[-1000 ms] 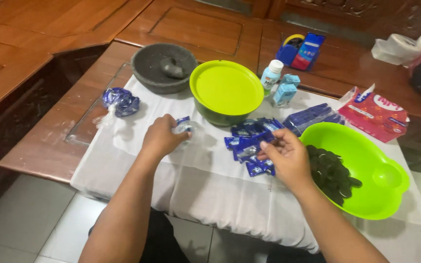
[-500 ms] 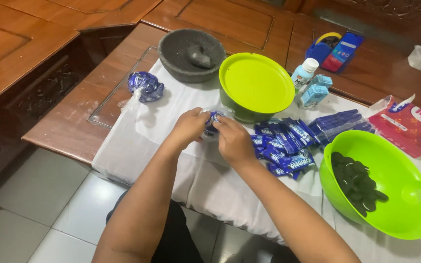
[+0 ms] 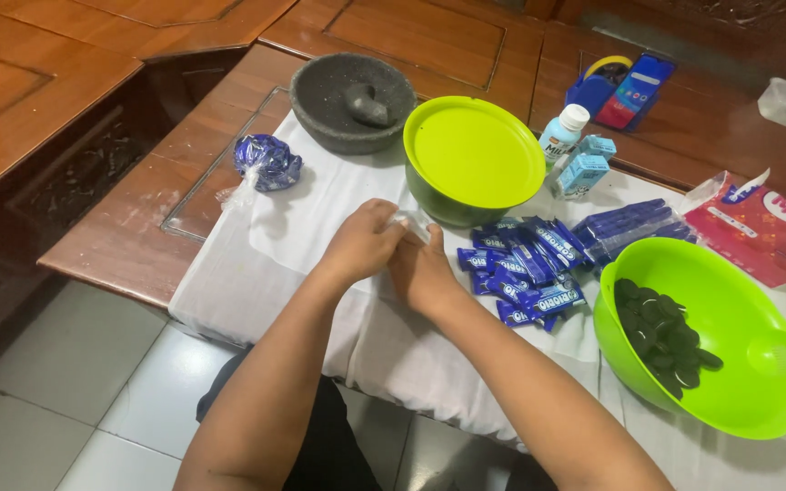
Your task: Unwrapping individual Oreo cookie packets and placing the cookies into a green plastic bowl
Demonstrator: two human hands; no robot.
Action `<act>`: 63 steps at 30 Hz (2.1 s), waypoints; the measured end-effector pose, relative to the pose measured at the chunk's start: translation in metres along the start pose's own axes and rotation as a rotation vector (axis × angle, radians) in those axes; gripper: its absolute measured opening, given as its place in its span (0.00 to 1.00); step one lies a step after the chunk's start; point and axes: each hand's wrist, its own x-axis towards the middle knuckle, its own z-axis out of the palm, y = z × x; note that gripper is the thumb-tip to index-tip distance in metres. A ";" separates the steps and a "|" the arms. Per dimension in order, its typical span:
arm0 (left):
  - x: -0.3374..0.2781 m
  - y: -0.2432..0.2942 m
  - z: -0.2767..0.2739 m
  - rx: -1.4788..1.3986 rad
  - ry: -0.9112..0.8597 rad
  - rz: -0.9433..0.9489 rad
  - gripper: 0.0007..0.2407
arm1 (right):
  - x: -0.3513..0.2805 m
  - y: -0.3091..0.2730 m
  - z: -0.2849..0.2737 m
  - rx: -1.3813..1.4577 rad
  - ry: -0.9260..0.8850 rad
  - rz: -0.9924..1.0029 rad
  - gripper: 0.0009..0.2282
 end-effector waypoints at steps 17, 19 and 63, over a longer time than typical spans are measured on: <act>0.027 -0.040 0.015 0.335 0.075 -0.038 0.13 | -0.027 -0.013 -0.025 0.129 0.385 -0.081 0.10; 0.027 -0.038 0.015 0.375 0.110 -0.027 0.13 | -0.032 -0.012 -0.030 0.153 0.299 -0.051 0.10; 0.042 -0.047 0.025 0.564 0.278 0.024 0.09 | -0.099 0.071 -0.085 1.829 0.658 0.621 0.18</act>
